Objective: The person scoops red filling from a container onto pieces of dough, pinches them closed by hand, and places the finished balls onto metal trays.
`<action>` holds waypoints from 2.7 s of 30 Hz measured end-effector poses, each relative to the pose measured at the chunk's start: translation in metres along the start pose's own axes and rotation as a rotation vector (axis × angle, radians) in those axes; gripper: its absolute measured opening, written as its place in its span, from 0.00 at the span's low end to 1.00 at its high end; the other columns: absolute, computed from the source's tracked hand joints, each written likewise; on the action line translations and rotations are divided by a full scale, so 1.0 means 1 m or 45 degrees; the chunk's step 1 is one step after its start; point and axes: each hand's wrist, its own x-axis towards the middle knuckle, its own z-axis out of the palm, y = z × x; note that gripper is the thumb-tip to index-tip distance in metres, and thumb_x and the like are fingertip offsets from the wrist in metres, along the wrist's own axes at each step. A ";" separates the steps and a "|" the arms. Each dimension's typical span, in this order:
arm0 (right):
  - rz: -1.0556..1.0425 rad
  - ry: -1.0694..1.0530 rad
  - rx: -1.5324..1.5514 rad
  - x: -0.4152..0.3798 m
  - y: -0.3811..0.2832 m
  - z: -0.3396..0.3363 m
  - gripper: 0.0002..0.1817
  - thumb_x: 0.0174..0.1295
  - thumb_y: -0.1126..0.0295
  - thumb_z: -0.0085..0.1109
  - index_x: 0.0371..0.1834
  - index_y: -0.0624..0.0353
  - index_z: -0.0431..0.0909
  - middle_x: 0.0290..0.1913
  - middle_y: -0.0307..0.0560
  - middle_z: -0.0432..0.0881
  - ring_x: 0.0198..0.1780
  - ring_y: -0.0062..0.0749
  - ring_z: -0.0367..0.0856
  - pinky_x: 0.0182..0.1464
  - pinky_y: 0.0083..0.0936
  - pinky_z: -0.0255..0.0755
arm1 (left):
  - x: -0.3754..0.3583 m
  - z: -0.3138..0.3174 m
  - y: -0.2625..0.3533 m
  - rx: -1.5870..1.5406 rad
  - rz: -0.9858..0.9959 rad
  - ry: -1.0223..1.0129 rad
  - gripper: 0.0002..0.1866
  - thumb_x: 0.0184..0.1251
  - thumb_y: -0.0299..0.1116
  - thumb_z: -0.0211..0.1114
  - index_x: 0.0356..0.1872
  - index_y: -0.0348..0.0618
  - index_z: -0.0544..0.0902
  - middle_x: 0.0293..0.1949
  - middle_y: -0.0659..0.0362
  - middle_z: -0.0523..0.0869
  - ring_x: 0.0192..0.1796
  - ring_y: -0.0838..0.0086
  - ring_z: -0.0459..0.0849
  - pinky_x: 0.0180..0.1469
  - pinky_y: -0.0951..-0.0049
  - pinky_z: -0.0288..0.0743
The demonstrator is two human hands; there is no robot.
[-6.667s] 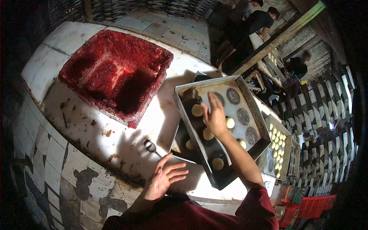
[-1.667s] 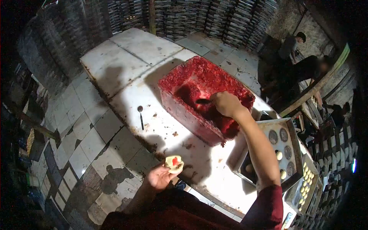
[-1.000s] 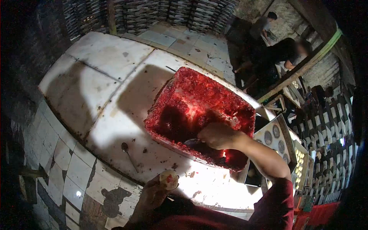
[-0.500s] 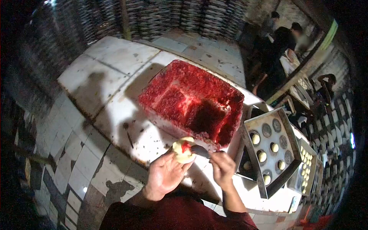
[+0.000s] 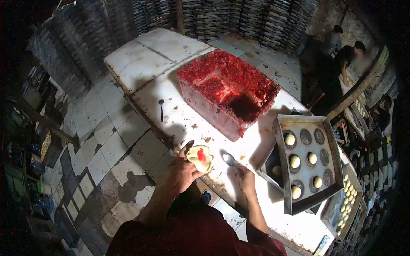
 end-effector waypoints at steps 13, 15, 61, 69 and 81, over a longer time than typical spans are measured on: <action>-0.248 -0.449 0.419 -0.100 -0.143 0.013 0.15 0.64 0.62 0.56 0.38 0.65 0.82 0.28 0.45 0.79 0.34 0.30 0.74 0.41 0.28 0.69 | -0.116 -0.059 -0.080 -0.250 -0.200 -0.116 0.21 0.58 0.25 0.47 0.56 0.41 0.69 0.43 0.54 0.79 0.47 0.66 0.79 0.46 0.63 0.75; -0.792 -0.216 -0.034 -0.138 -0.146 0.014 0.12 0.53 0.66 0.65 0.33 0.64 0.81 0.30 0.50 0.76 0.36 0.44 0.72 0.41 0.33 0.67 | -0.142 -0.063 -0.089 -0.294 -0.213 0.149 0.15 0.61 0.26 0.46 0.49 0.42 0.72 0.41 0.57 0.80 0.44 0.69 0.79 0.48 0.64 0.75; -0.814 0.418 -0.435 -0.407 -0.037 -0.197 0.11 0.52 0.78 0.63 0.39 0.63 0.76 0.37 0.49 0.74 0.38 0.40 0.74 0.39 0.30 0.70 | -0.266 0.143 -0.331 0.398 0.266 -0.011 0.09 0.66 0.24 0.58 0.46 0.34 0.75 0.48 0.49 0.80 0.45 0.74 0.80 0.49 0.75 0.74; -0.132 0.131 0.450 -0.333 -0.059 -0.172 0.10 0.56 0.77 0.60 0.40 0.66 0.72 0.39 0.57 0.74 0.40 0.42 0.76 0.41 0.30 0.71 | -0.216 0.116 -0.275 0.662 0.371 -0.287 0.12 0.65 0.21 0.56 0.50 0.34 0.75 0.54 0.50 0.76 0.53 0.68 0.78 0.55 0.71 0.73; 0.075 0.103 0.584 -0.290 -0.045 -0.200 0.06 0.56 0.76 0.61 0.35 0.63 0.75 0.31 0.51 0.76 0.31 0.42 0.78 0.32 0.29 0.72 | -0.165 0.123 -0.276 0.968 0.427 -0.556 0.09 0.64 0.21 0.57 0.44 0.33 0.77 0.52 0.51 0.78 0.56 0.68 0.77 0.54 0.71 0.72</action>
